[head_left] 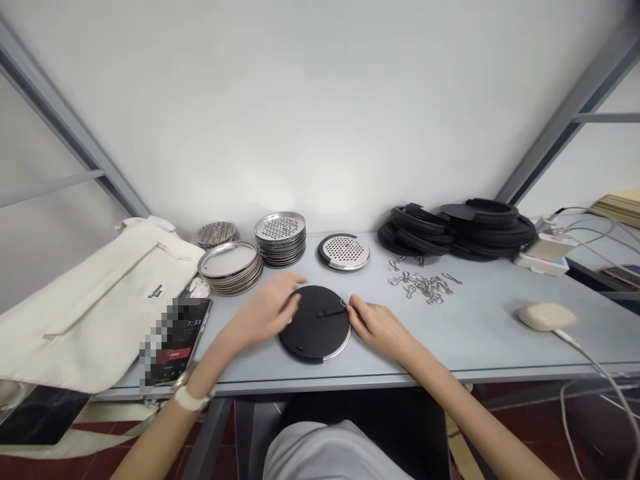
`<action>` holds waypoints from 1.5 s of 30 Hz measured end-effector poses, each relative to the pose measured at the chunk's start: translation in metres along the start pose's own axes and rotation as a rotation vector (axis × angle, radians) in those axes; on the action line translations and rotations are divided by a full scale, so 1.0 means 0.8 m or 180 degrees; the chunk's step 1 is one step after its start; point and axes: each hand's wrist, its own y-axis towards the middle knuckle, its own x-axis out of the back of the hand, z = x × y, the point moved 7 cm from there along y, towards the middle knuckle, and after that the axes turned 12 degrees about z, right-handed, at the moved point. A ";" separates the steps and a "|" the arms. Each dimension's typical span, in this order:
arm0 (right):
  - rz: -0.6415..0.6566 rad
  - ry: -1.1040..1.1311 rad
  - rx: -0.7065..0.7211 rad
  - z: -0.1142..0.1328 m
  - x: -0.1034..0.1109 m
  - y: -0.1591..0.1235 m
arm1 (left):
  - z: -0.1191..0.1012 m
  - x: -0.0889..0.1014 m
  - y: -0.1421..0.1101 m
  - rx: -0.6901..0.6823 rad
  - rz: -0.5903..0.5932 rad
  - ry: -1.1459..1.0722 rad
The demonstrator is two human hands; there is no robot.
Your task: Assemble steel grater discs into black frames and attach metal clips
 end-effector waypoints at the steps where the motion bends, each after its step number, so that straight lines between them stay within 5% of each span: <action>1: -0.0002 -0.0012 -0.0004 0.000 0.000 0.000 | 0.024 0.015 -0.021 0.0349 -0.0176 0.0102; 6: -0.0030 -0.0020 0.0028 0.000 0.000 0.001 | 0.132 0.063 -0.138 0.1651 -0.0537 0.0633; 12: -0.0076 -0.0032 0.0050 0.001 0.002 0.002 | 0.177 0.060 -0.213 0.2077 -0.0315 0.1115; 26: -0.0060 0.0021 0.0061 0.000 0.001 -0.001 | 0.188 0.044 -0.203 0.2235 -0.0169 0.1156; 32: -0.0058 -0.0006 0.0073 0.000 -0.001 0.000 | 0.191 0.056 -0.215 0.2206 -0.0499 0.1071; 45: -0.0055 -0.0009 0.0049 0.000 0.001 0.001 | 0.186 0.060 -0.222 0.2201 -0.0584 0.0957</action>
